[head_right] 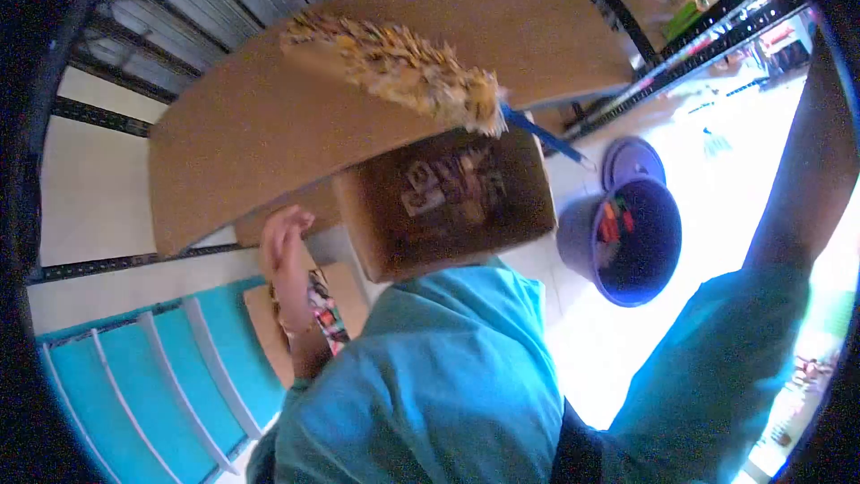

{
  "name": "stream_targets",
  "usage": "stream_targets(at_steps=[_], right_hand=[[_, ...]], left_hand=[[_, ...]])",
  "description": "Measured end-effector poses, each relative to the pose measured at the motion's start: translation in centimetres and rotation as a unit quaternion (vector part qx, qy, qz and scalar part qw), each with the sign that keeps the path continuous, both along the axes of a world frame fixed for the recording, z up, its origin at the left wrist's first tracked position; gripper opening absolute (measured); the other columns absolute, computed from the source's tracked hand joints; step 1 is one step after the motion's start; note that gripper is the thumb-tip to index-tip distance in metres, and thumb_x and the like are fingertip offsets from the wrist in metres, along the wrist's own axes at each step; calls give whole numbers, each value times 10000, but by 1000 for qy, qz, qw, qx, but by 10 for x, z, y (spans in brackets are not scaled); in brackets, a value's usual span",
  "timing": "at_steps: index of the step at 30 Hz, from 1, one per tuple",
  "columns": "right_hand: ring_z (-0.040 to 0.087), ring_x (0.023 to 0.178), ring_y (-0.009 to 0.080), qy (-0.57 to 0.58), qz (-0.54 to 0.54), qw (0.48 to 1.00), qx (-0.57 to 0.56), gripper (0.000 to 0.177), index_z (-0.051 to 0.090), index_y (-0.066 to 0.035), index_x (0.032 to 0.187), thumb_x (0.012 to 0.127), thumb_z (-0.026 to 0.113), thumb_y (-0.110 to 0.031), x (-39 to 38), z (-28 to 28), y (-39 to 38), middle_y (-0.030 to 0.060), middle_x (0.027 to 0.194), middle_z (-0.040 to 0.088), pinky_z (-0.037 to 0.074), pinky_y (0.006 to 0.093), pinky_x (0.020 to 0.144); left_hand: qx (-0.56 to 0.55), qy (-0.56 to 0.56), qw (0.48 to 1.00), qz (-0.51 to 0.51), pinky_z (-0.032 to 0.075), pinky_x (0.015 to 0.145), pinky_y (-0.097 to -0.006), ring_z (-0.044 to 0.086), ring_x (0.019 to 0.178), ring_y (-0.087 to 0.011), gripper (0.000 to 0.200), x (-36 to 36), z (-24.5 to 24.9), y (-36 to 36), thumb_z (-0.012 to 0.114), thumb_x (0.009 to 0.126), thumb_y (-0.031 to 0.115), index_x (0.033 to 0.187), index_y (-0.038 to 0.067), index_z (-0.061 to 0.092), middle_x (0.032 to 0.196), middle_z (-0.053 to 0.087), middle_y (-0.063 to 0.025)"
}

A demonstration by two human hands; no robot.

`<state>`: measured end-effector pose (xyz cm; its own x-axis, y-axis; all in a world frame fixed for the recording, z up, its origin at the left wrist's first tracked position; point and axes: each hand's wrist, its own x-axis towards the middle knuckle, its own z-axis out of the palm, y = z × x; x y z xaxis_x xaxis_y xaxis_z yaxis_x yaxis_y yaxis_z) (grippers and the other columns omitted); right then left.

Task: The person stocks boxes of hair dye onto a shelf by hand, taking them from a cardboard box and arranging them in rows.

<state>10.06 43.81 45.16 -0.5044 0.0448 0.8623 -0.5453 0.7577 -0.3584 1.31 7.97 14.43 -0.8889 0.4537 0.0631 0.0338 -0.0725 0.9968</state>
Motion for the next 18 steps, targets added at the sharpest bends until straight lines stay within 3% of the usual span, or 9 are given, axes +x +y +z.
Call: stream_targets(at_steps=[1,5,7,8,9,10,14,16,18], right_hand=[[492,873,209,9,-3,1000,-14,444,374,28,1112,800,488,-267,35,-23,-6,135,986,479,404,311,769],[544,771,180,-115,61,979,-156,357,458,34,1042,778,557,-184,137,-131,-38,102,883,543,445,278,703],[560,764,178,-367,68,912,-170,311,496,13,1025,780,575,-160,138,-185,-71,94,842,565,462,286,673],[563,783,183,-512,50,851,-108,287,514,-10,1025,786,576,-157,134,-208,-89,94,827,571,469,302,660],[569,835,226,-601,82,771,-194,302,523,-48,1045,800,564,-219,130,-251,-103,121,898,578,468,344,733],[538,936,246,-632,131,753,-130,345,513,-59,1080,782,574,-222,130,-298,-107,133,1000,545,424,343,830],[525,955,297,-621,63,778,73,368,509,-62,1091,778,567,-246,154,-428,-125,152,1032,538,416,375,837],[526,949,303,-636,35,761,122,352,516,-82,1091,771,561,-221,155,-439,-132,152,1029,542,424,379,824],[533,934,304,-666,3,735,130,335,527,-106,1087,762,550,-187,143,-435,-140,150,1014,551,438,379,804]], left_hand=[[-11,-17,999,-48,384,872,-366,501,969,-246,273,5,-22,3,572,777,147,998,-1,513,1020,515,-140],[-251,263,927,-97,328,925,-396,411,1085,-298,350,12,-66,14,603,750,166,1038,0,492,1133,422,-179],[-289,322,899,-70,302,941,-418,360,1129,-320,454,16,-95,9,605,742,166,1133,13,435,1196,352,-191],[-284,294,909,-79,292,948,-418,339,1146,-326,512,19,-110,7,597,743,146,1184,27,366,1230,308,-193],[-279,266,919,-87,282,955,-419,318,1162,-331,577,21,-123,5,588,744,125,1235,41,298,1265,263,-196],[-272,240,927,-96,272,962,-420,297,1178,-337,647,22,-132,4,580,745,105,1287,55,230,1300,218,-198],[-273,179,938,-112,381,873,-388,405,1088,-379,763,34,-145,2,502,743,-8,1335,86,30,1309,228,-232],[-243,72,960,-116,447,797,-373,471,1011,-396,758,36,-146,-3,464,737,-54,1339,109,35,1307,238,-244],[-305,163,930,-127,476,699,-389,516,917,-401,763,36,-130,-1,453,735,-63,1340,166,48,1273,289,-253]])
